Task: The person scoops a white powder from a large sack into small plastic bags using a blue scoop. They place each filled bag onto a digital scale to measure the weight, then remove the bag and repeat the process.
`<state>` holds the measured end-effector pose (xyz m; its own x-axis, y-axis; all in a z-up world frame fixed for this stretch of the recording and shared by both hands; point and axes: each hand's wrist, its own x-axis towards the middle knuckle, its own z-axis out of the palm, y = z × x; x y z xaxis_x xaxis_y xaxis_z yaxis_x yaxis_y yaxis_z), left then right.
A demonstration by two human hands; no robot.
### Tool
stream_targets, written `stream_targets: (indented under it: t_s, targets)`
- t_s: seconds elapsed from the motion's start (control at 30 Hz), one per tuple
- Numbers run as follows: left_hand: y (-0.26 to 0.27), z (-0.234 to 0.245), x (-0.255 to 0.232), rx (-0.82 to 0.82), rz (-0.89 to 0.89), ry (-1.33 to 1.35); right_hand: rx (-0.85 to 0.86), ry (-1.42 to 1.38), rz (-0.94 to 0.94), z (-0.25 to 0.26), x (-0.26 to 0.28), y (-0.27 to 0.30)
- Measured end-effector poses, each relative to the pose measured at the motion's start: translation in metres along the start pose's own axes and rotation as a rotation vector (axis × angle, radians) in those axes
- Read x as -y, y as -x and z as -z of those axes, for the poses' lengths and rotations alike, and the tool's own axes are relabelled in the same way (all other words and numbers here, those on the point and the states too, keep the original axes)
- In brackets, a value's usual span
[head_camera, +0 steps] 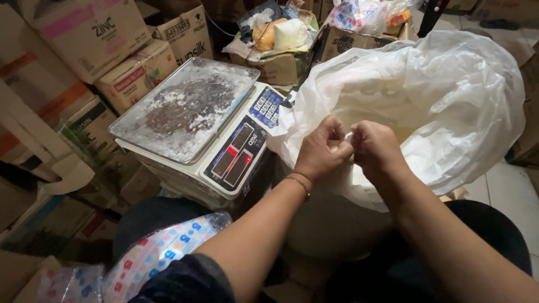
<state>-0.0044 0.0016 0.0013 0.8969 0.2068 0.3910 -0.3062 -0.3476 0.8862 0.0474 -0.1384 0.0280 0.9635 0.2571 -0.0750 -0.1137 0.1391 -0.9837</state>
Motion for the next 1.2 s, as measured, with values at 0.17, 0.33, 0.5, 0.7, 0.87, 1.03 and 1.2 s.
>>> stream_targets:
  t_s: [0.17,0.33,0.5,0.7,0.87,1.03,1.2]
  targets:
    - [0.027,0.015,-0.020,0.179,-0.082,0.031,0.042,-0.220,0.021,0.010,0.013,-0.008]
    - [0.030,0.016,-0.058,0.288,0.004,-0.011,-0.040,-0.298,-0.007,0.027,0.034,-0.015]
    - [0.020,0.004,-0.087,0.265,-0.189,0.038,-0.004,-0.405,-0.004,0.045,0.062,0.002]
    - [0.009,-0.029,-0.113,0.247,0.124,0.465,0.291,0.167,0.094,0.070,0.109,0.065]
    - [-0.005,-0.084,-0.120,0.300,-0.114,0.463,0.133,0.187,0.045,0.117,0.123,0.097]
    - [-0.006,-0.112,-0.102,0.361,-0.260,0.312,-0.120,0.411,0.035,0.203,0.105,0.073]
    - [-0.011,-0.083,-0.068,0.288,-0.130,0.085,-0.350,0.624,-0.181,0.314,0.052,0.029]
